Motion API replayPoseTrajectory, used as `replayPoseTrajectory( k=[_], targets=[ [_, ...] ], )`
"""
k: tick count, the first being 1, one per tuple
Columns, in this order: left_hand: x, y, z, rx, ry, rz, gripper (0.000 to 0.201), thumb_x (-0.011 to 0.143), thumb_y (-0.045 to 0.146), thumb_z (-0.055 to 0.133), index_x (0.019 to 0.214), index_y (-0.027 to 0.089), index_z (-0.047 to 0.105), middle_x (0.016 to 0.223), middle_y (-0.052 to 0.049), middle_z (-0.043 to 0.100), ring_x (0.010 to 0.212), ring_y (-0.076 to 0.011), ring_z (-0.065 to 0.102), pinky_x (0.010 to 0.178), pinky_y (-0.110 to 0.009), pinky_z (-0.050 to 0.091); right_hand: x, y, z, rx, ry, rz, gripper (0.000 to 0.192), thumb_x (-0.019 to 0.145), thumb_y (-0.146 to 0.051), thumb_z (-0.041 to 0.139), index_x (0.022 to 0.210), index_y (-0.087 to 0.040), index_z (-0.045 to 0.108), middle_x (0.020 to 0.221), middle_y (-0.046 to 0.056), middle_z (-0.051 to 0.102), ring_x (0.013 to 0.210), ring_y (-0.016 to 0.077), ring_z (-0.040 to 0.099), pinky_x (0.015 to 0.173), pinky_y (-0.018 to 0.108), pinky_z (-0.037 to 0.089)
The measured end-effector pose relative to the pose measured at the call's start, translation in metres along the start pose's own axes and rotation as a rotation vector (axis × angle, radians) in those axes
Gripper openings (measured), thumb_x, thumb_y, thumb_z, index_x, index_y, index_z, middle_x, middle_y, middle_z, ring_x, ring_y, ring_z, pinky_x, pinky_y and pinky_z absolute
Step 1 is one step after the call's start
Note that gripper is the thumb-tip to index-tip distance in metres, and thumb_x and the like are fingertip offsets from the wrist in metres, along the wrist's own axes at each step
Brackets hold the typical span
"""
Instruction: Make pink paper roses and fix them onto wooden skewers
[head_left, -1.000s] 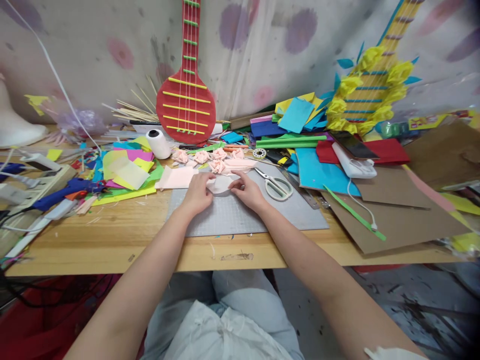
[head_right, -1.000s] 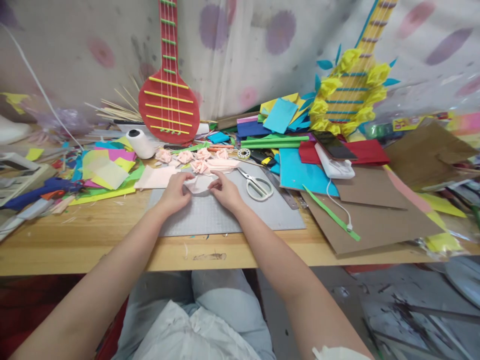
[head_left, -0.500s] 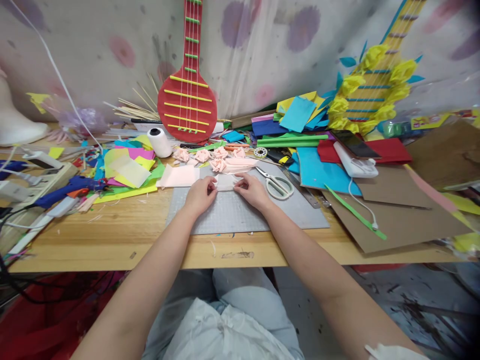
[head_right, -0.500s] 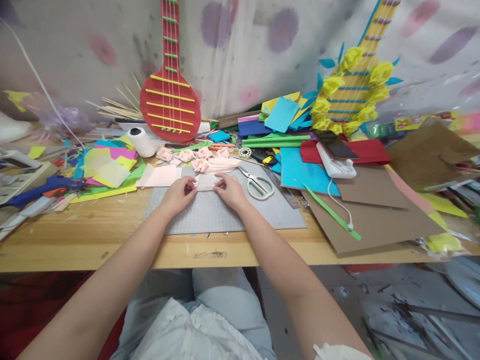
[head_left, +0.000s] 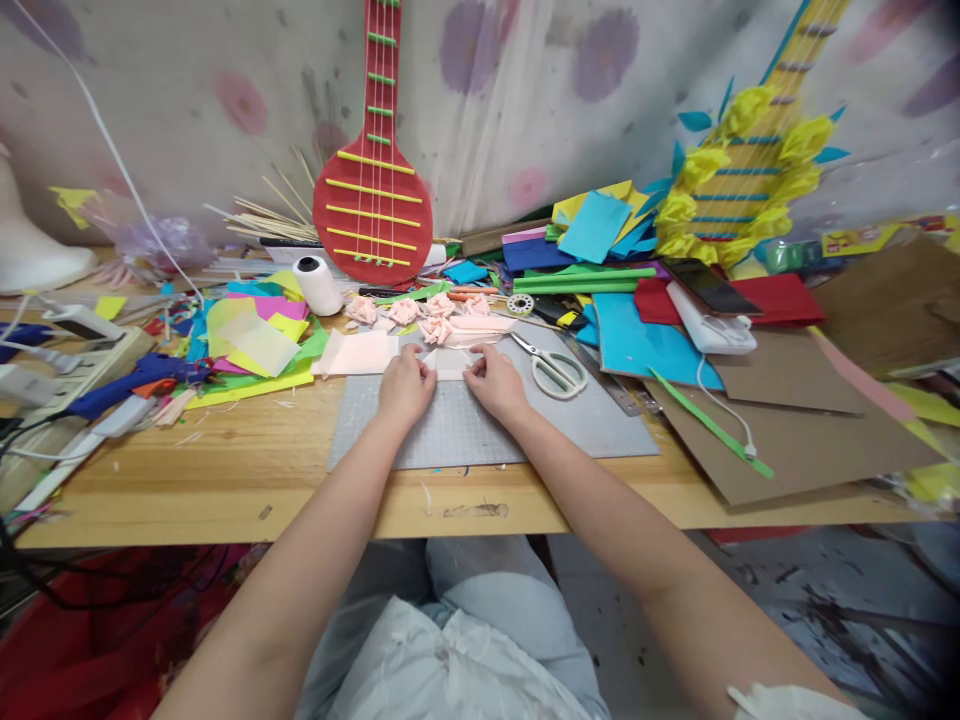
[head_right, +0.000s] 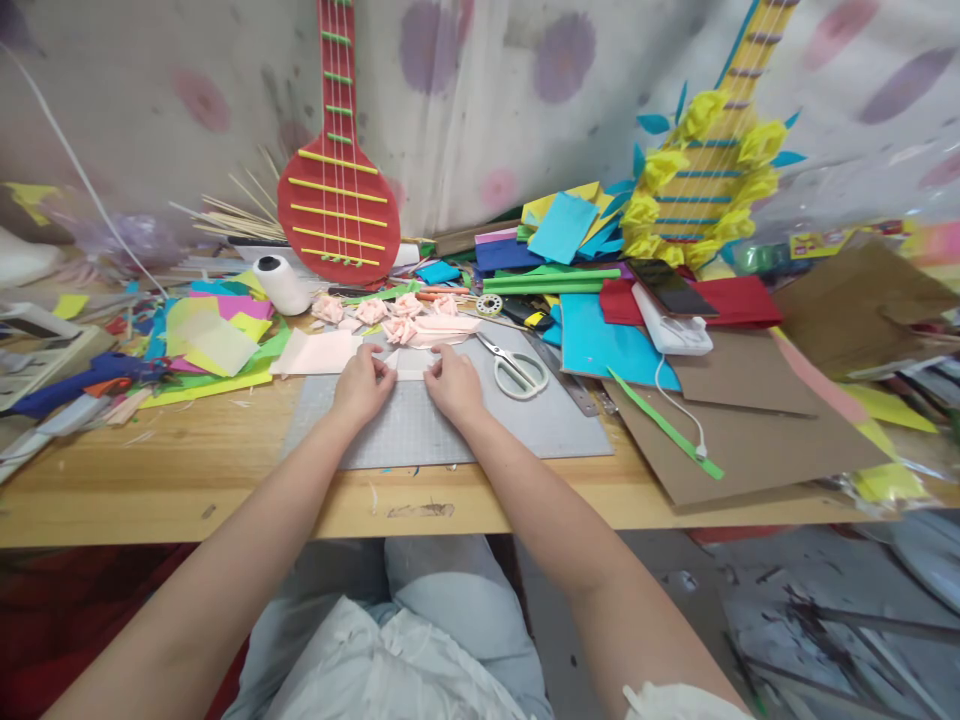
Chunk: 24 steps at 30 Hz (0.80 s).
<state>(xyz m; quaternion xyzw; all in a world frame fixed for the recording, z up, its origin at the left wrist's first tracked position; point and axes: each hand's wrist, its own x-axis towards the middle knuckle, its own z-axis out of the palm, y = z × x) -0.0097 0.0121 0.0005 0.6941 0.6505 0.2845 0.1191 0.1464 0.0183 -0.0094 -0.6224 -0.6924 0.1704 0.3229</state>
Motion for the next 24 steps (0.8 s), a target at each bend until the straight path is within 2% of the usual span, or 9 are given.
replayPoseTrajectory(
  k=[7,15,24],
  targets=[
    [-0.0008,0.0075,-0.0013,0.213,0.02,0.056,0.04,0.077,0.021,0.048,0.114,0.011,0.04,0.084,-0.009,0.061,0.092,-0.0224,0.053,0.081,-0.033,0.038,-0.0028,-0.002,-0.0005,-0.05,0.003,-0.009,0.031,0.072,-0.017,0.048,0.102,-0.02,0.05,0.073,-0.001,0.062,0.077,0.0165,0.05,0.068,0.027,0.035],
    [-0.0015,0.0088,0.0001,0.257,0.029,0.067,0.04,0.076,0.02,0.048,0.115,0.01,0.041,0.086,-0.01,0.062,0.091,-0.0238,0.052,0.079,-0.033,0.038,-0.004,-0.0041,-0.001,-0.133,0.025,-0.045,0.025,0.074,-0.018,0.048,0.099,-0.019,0.048,0.075,0.0,0.063,0.077,0.0176,0.051,0.066,0.027,0.033],
    [-0.002,0.0089,-0.0022,0.282,0.001,0.113,0.013,0.077,0.02,0.046,0.089,0.019,0.052,0.081,-0.007,0.06,0.087,-0.0232,0.049,0.073,-0.032,0.038,-0.0049,-0.0066,-0.0016,-0.229,0.017,-0.032,0.018,0.076,-0.02,0.046,0.093,-0.02,0.049,0.077,0.001,0.062,0.078,0.0186,0.051,0.064,0.027,0.032]
  ],
)
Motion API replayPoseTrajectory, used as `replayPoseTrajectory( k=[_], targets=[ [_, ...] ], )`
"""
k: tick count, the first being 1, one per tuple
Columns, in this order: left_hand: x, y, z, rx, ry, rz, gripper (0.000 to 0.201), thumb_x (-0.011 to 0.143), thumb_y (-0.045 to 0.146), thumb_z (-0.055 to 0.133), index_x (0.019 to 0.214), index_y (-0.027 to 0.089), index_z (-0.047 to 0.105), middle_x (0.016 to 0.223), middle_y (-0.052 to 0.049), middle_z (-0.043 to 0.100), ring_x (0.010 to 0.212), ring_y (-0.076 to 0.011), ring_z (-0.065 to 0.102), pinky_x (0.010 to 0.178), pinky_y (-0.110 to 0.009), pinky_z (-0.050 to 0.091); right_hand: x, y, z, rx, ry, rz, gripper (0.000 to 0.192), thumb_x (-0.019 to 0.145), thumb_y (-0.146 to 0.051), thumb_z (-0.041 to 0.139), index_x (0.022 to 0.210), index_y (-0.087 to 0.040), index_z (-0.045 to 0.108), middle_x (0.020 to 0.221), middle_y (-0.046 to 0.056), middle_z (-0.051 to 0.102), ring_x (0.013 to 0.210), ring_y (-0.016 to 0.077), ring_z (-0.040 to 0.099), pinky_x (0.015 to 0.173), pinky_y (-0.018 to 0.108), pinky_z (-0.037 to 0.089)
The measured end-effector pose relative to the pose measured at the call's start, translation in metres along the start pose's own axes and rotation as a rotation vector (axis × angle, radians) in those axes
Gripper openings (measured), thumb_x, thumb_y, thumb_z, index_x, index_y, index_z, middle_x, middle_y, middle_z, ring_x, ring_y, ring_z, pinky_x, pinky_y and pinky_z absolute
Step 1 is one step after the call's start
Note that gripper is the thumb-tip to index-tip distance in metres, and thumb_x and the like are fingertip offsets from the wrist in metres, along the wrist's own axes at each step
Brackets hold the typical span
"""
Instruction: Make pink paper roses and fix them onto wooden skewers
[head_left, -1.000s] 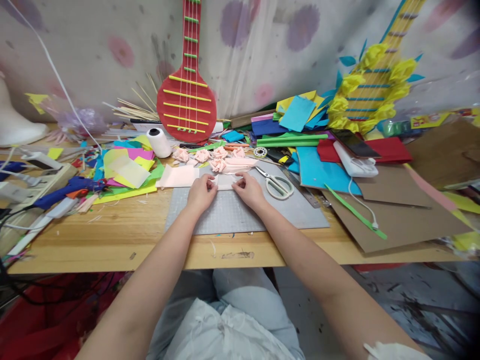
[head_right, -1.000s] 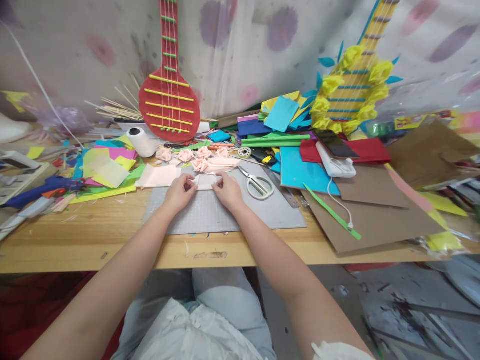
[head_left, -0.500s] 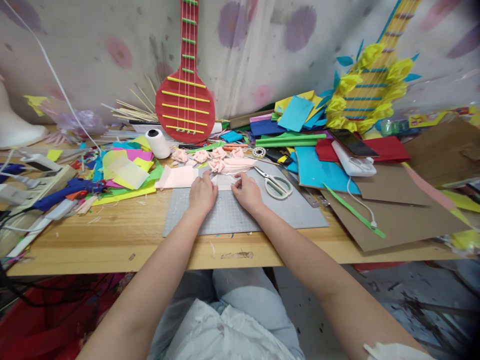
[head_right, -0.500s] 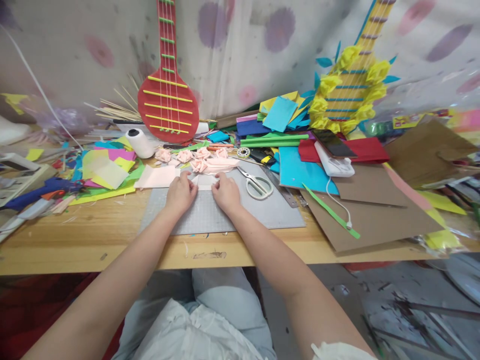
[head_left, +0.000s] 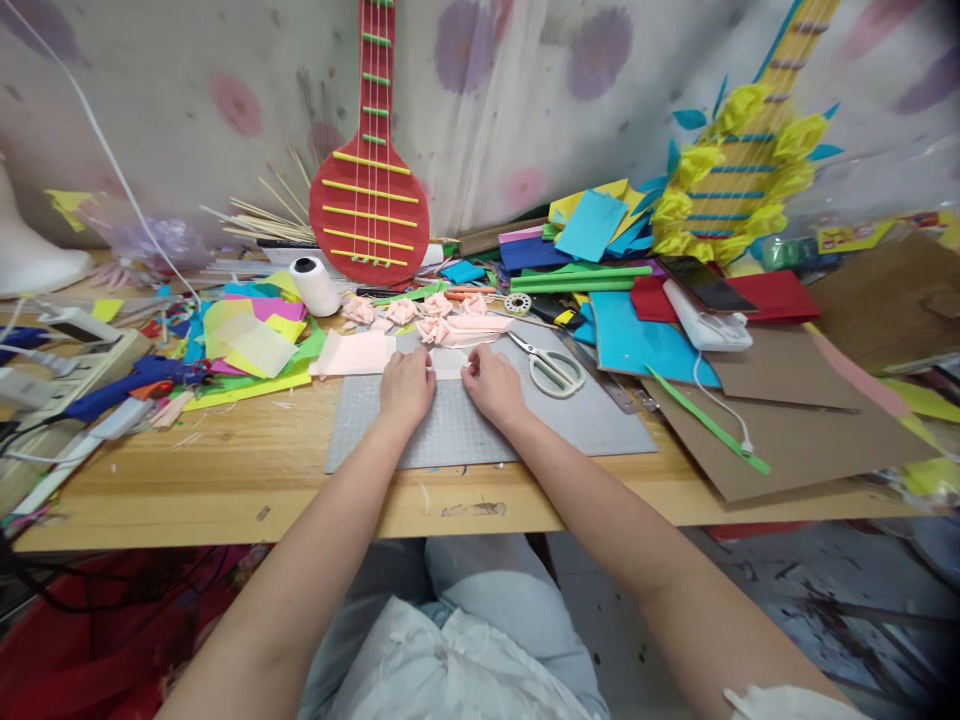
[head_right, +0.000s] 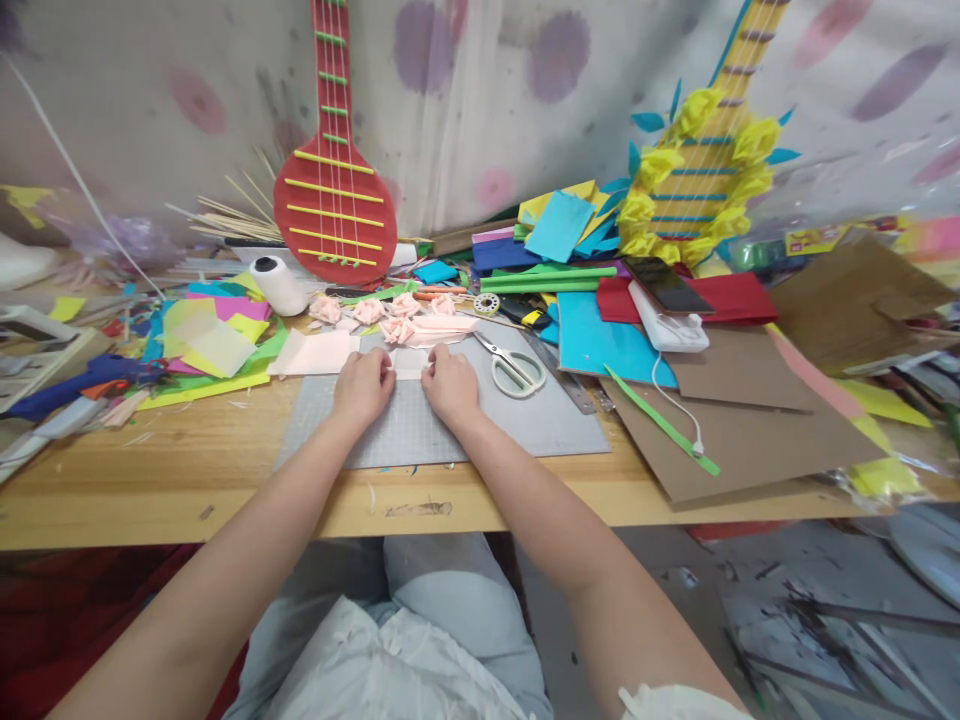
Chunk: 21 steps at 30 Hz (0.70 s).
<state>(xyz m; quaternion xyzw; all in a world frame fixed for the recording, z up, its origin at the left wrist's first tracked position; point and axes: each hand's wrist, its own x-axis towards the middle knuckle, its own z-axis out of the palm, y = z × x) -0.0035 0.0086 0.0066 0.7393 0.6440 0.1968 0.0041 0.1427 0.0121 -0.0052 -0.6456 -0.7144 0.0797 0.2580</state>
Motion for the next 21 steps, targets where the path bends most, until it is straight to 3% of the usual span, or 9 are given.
replayPoseTrajectory(
  k=[11,16,21],
  targets=[
    [0.0,0.0,0.004,0.06,-0.011,0.088,0.02,0.081,0.023,0.041,0.085,0.022,0.06,0.086,-0.008,0.057,0.092,-0.0246,0.043,0.078,-0.035,0.035,-0.002,-0.006,-0.002,-0.158,-0.035,-0.051,0.015,0.08,-0.022,0.043,0.091,-0.019,0.054,0.085,0.005,0.062,0.083,0.0195,0.049,0.068,0.028,0.033],
    [-0.003,0.005,0.003,0.022,0.055,0.029,0.015,0.076,0.031,0.05,0.081,0.024,0.062,0.092,-0.007,0.053,0.096,-0.025,0.041,0.082,-0.037,0.033,-0.003,-0.01,-0.002,-0.21,-0.039,-0.095,0.02,0.082,-0.031,0.043,0.09,-0.017,0.056,0.088,0.01,0.06,0.088,0.0231,0.046,0.073,0.031,0.034],
    [-0.003,0.007,0.003,-0.027,0.031,-0.025,0.018,0.072,0.04,0.056,0.079,0.024,0.061,0.095,-0.007,0.051,0.099,-0.0254,0.039,0.086,-0.039,0.031,-0.005,-0.015,-0.004,-0.211,-0.062,-0.085,0.025,0.08,-0.034,0.046,0.095,-0.015,0.054,0.094,0.013,0.057,0.093,0.0245,0.044,0.077,0.034,0.034]
  ],
)
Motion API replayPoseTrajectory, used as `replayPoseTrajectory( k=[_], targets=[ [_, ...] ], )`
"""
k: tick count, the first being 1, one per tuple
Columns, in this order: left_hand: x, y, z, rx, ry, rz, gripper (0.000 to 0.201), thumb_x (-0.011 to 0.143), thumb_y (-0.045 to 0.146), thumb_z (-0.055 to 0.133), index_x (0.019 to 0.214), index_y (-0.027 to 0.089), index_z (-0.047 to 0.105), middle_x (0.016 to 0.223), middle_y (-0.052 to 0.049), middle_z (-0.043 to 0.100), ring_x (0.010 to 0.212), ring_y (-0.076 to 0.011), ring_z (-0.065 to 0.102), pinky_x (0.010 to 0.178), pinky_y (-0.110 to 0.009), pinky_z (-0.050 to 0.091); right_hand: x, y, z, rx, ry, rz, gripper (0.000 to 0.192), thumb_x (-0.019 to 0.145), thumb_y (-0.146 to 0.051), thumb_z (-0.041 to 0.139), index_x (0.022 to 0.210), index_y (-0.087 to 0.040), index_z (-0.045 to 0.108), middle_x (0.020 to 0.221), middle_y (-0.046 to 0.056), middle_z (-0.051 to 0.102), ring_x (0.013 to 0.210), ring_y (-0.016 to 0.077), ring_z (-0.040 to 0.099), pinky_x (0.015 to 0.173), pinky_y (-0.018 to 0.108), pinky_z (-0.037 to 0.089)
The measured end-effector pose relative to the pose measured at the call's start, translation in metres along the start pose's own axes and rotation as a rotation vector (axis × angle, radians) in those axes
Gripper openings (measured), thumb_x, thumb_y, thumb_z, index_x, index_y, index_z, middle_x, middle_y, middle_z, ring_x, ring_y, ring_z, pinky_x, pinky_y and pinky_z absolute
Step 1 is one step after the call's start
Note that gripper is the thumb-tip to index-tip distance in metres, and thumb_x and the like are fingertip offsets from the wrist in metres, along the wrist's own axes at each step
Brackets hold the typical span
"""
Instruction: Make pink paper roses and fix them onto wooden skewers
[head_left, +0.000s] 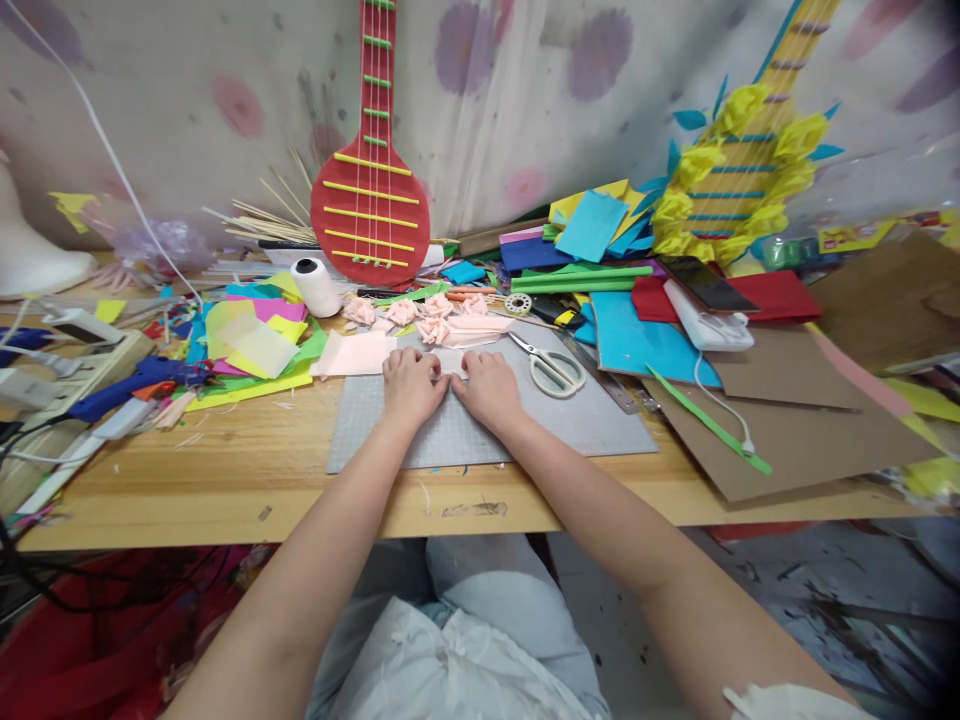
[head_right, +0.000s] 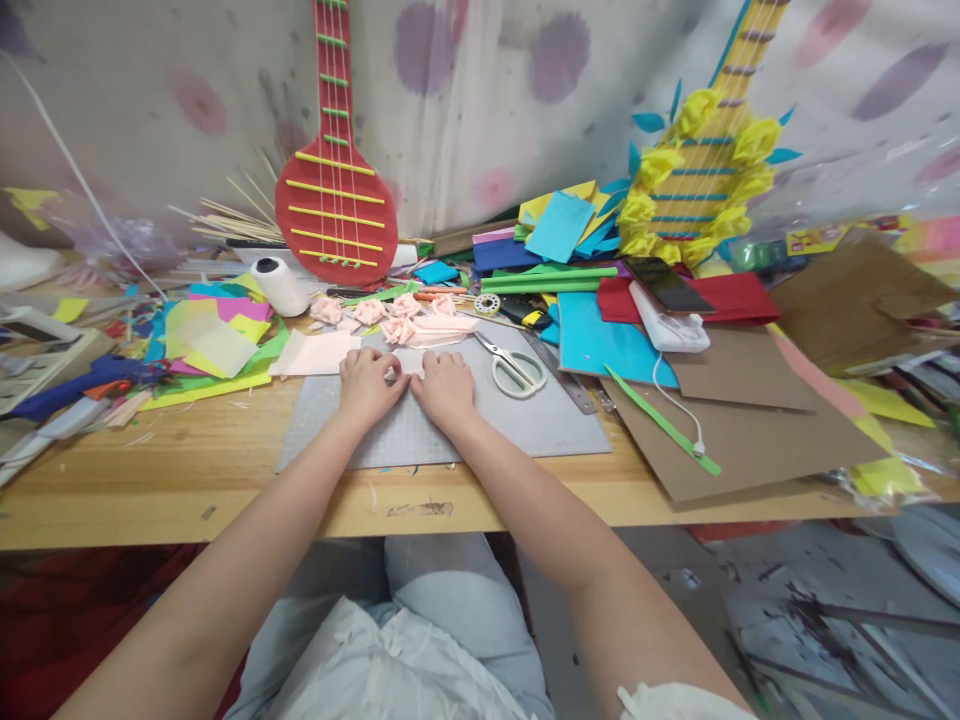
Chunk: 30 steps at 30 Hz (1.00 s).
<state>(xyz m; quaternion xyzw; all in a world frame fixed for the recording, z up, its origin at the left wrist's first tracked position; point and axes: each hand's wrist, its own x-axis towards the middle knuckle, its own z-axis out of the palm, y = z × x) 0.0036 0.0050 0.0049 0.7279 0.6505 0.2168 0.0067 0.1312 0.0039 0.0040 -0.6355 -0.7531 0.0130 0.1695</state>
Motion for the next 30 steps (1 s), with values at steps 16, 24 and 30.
replayPoseTrajectory(
  k=[16,24,30],
  targets=[
    [0.003,-0.016,0.001,-0.106,-0.067,-0.101,0.03,0.07,0.011,0.048,0.08,0.032,0.067,0.091,-0.005,0.055,0.098,-0.0238,0.044,0.086,-0.039,0.033,0.002,0.013,0.005,0.043,-0.012,0.032,0.027,0.075,-0.012,0.042,0.101,-0.016,0.052,0.095,0.011,0.056,0.089,0.0236,0.045,0.076,0.033,0.034],
    [0.012,-0.025,-0.001,-0.39,0.034,-0.177,0.033,0.072,0.012,0.043,0.102,0.021,0.053,0.094,-0.005,0.054,0.084,-0.015,0.052,0.08,-0.03,0.041,0.003,0.014,0.006,0.059,-0.025,0.026,0.026,0.076,-0.012,0.041,0.098,-0.015,0.053,0.095,0.012,0.056,0.09,0.0242,0.045,0.077,0.034,0.034],
    [0.035,-0.025,-0.001,-0.488,-0.167,-0.28,0.042,0.075,0.023,0.046,0.116,0.017,0.041,0.092,-0.005,0.059,0.067,-0.0133,0.056,0.064,-0.027,0.043,0.005,0.017,0.008,0.136,0.015,0.051,0.031,0.078,-0.013,0.035,0.106,-0.013,0.048,0.097,0.013,0.058,0.091,0.0241,0.048,0.078,0.034,0.035]
  ],
)
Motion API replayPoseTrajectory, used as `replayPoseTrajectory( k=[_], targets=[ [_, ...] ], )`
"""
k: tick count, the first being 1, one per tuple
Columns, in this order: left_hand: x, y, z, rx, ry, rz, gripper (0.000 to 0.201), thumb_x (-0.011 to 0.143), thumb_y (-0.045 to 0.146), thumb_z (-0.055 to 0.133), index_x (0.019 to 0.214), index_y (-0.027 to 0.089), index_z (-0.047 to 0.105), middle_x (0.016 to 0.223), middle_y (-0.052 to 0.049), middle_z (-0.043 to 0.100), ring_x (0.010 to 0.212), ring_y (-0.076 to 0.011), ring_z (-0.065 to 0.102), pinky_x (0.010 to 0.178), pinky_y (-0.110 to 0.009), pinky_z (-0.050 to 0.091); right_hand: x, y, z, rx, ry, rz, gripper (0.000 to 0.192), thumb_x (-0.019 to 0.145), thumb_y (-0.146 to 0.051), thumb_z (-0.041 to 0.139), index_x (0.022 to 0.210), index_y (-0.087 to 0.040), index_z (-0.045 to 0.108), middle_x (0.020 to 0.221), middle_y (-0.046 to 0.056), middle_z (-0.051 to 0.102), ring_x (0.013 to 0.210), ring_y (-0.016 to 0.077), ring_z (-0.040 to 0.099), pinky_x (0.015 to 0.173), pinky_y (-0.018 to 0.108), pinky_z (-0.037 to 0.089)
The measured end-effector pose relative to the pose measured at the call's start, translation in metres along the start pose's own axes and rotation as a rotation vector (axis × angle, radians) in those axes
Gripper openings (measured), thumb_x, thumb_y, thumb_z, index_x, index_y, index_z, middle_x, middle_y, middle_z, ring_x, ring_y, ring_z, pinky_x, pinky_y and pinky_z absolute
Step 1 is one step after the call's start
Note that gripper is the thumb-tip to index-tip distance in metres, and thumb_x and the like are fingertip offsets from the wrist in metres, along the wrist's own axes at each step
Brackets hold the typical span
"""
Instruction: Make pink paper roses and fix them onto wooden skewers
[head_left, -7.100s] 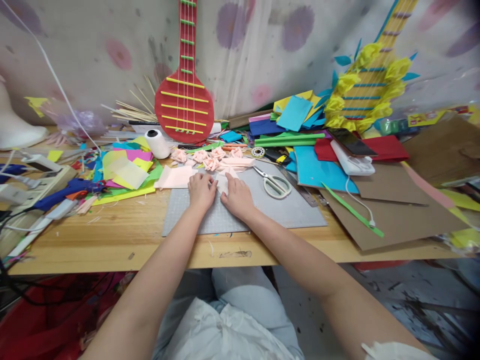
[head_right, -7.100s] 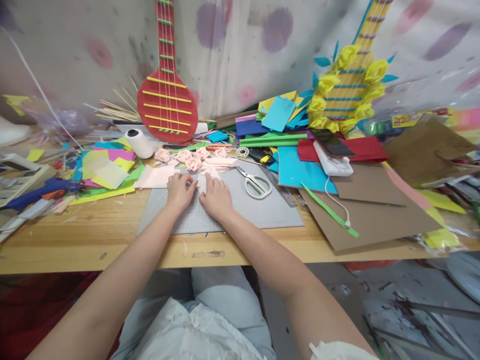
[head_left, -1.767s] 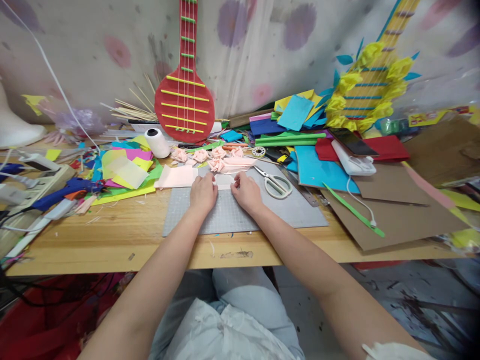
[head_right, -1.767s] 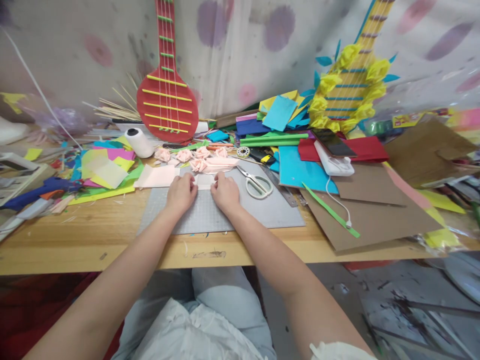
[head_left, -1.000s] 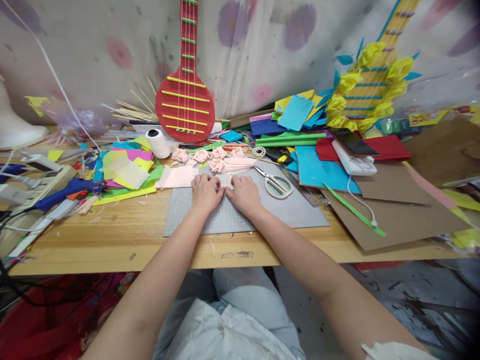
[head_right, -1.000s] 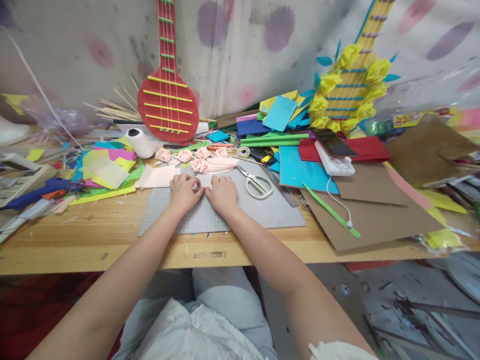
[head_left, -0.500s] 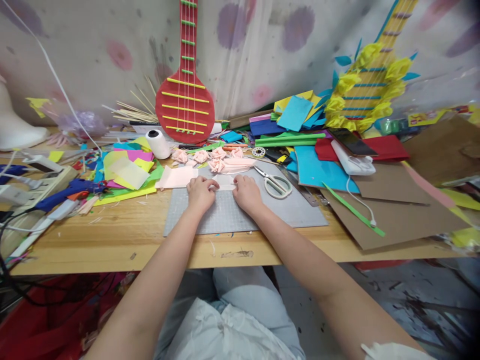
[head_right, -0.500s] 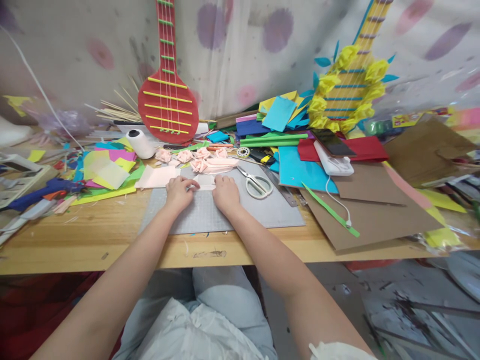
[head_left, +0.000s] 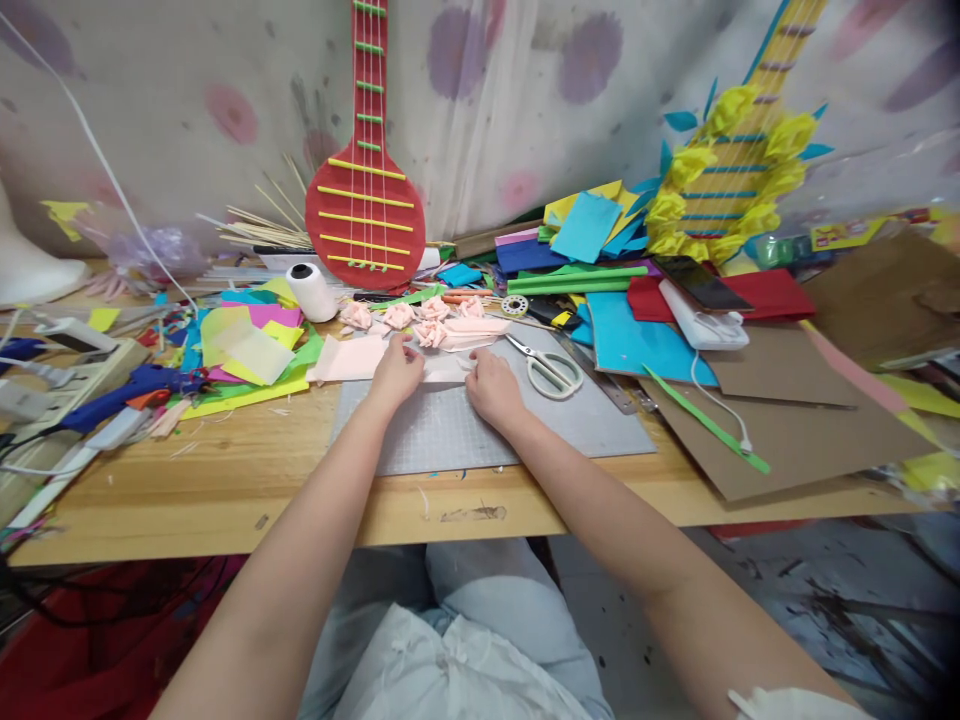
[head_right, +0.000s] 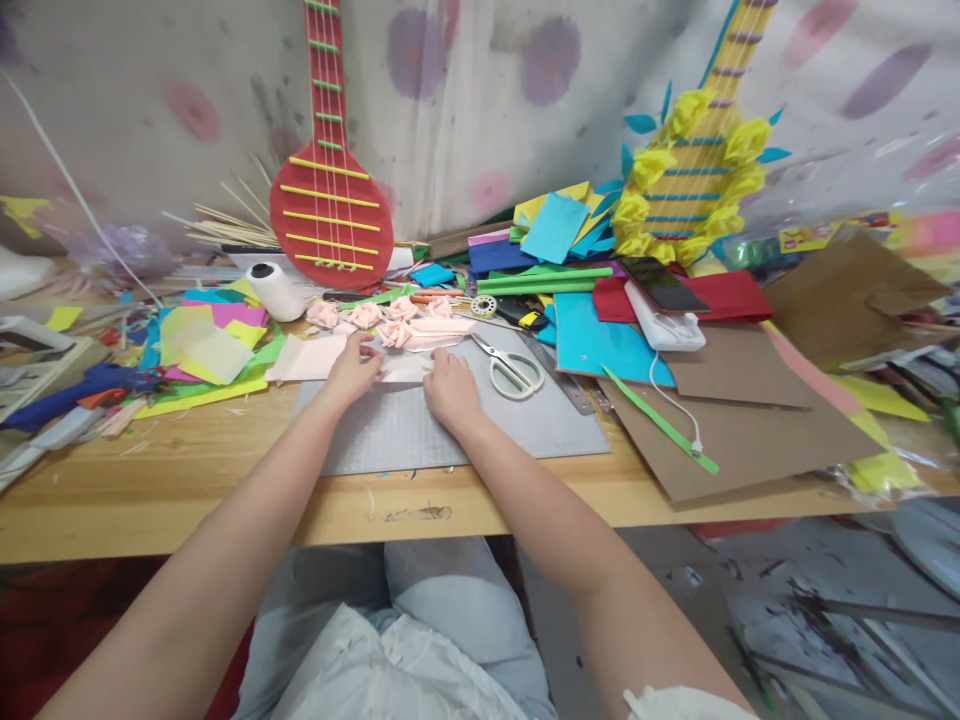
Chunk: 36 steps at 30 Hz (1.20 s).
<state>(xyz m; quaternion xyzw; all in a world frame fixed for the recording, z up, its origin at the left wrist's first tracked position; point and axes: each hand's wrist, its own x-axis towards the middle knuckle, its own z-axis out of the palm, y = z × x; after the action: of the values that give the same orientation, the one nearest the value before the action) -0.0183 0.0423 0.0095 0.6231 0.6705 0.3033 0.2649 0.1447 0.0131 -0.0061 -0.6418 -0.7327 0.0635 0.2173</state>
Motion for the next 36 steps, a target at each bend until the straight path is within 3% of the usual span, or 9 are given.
replayPoseTrajectory(
  k=[4,8,11,15,19,23,27,32,36],
  targets=[
    [0.006,0.006,-0.001,0.035,-0.145,0.006,0.045,0.072,0.033,0.053,0.114,0.016,0.044,0.075,-0.002,0.061,0.062,-0.0137,0.054,0.057,-0.025,0.039,0.0,0.0,-0.002,0.08,0.033,0.052,0.037,0.079,-0.014,0.031,0.114,-0.011,0.041,0.098,0.014,0.059,0.09,0.025,0.05,0.074,0.033,0.037],
    [0.005,0.011,-0.005,0.11,-0.207,0.041,0.034,0.071,0.036,0.055,0.1,0.018,0.053,0.068,0.0,0.058,0.059,-0.0124,0.053,0.056,-0.023,0.038,0.0,0.001,-0.004,0.156,0.05,0.085,0.036,0.077,-0.014,0.031,0.111,-0.012,0.041,0.096,0.013,0.058,0.09,0.0235,0.051,0.074,0.032,0.037],
    [0.003,0.012,-0.008,0.212,-0.178,0.005,0.034,0.069,0.035,0.056,0.098,0.018,0.054,0.072,-0.001,0.059,0.062,-0.0132,0.054,0.057,-0.024,0.038,0.001,0.003,-0.004,0.215,0.052,0.112,0.035,0.075,-0.013,0.032,0.109,-0.013,0.041,0.092,0.011,0.058,0.086,0.0215,0.051,0.073,0.031,0.037],
    [0.001,0.011,-0.008,0.249,-0.073,-0.045,0.045,0.067,0.034,0.059,0.107,0.018,0.048,0.093,-0.006,0.061,0.079,-0.0161,0.057,0.064,-0.026,0.04,0.003,0.007,-0.003,0.286,0.054,0.135,0.036,0.072,-0.014,0.033,0.108,-0.015,0.04,0.083,0.007,0.056,0.076,0.0198,0.051,0.068,0.03,0.037],
    [0.0,0.013,-0.007,0.238,-0.159,-0.073,0.057,0.06,0.026,0.065,0.112,0.017,0.043,0.09,-0.005,0.062,0.075,-0.0159,0.057,0.061,-0.025,0.039,0.004,0.01,-0.002,0.331,0.06,0.151,0.037,0.071,-0.015,0.034,0.107,-0.015,0.04,0.075,0.003,0.054,0.072,0.0185,0.05,0.064,0.028,0.036],
    [-0.001,0.015,-0.008,0.206,-0.226,-0.062,0.043,0.059,0.019,0.06,0.1,0.016,0.048,0.077,-0.001,0.06,0.064,-0.0136,0.054,0.055,-0.024,0.036,0.003,0.01,-0.001,0.353,0.07,0.142,0.036,0.071,-0.017,0.035,0.107,-0.016,0.04,0.075,0.002,0.053,0.07,0.0171,0.05,0.062,0.026,0.035],
    [-0.003,0.01,-0.011,0.109,-0.317,0.057,0.029,0.062,0.016,0.052,0.092,0.017,0.05,0.062,0.003,0.053,0.054,-0.0108,0.049,0.051,-0.023,0.034,0.004,0.011,-0.001,0.402,0.09,0.155,0.035,0.072,-0.019,0.036,0.107,-0.017,0.04,0.077,0.002,0.053,0.07,0.0166,0.05,0.06,0.025,0.035],
    [-0.01,-0.004,-0.019,-0.015,-0.217,0.082,0.04,0.065,0.016,0.046,0.105,0.021,0.046,0.049,0.009,0.04,0.043,-0.009,0.04,0.045,-0.021,0.029,0.004,0.013,0.0,0.452,0.107,0.163,0.035,0.071,-0.018,0.037,0.106,-0.018,0.04,0.076,0.001,0.052,0.068,0.0152,0.05,0.06,0.025,0.035],
    [-0.017,-0.015,-0.02,-0.14,-0.109,0.164,0.008,0.067,0.021,0.046,0.073,0.019,0.051,0.047,0.007,0.04,0.043,-0.0076,0.039,0.044,-0.02,0.029,0.004,0.012,0.0,0.487,0.102,0.128,0.035,0.07,-0.018,0.038,0.105,-0.019,0.041,0.073,-0.001,0.05,0.063,0.0139,0.048,0.059,0.025,0.034]
  ],
)
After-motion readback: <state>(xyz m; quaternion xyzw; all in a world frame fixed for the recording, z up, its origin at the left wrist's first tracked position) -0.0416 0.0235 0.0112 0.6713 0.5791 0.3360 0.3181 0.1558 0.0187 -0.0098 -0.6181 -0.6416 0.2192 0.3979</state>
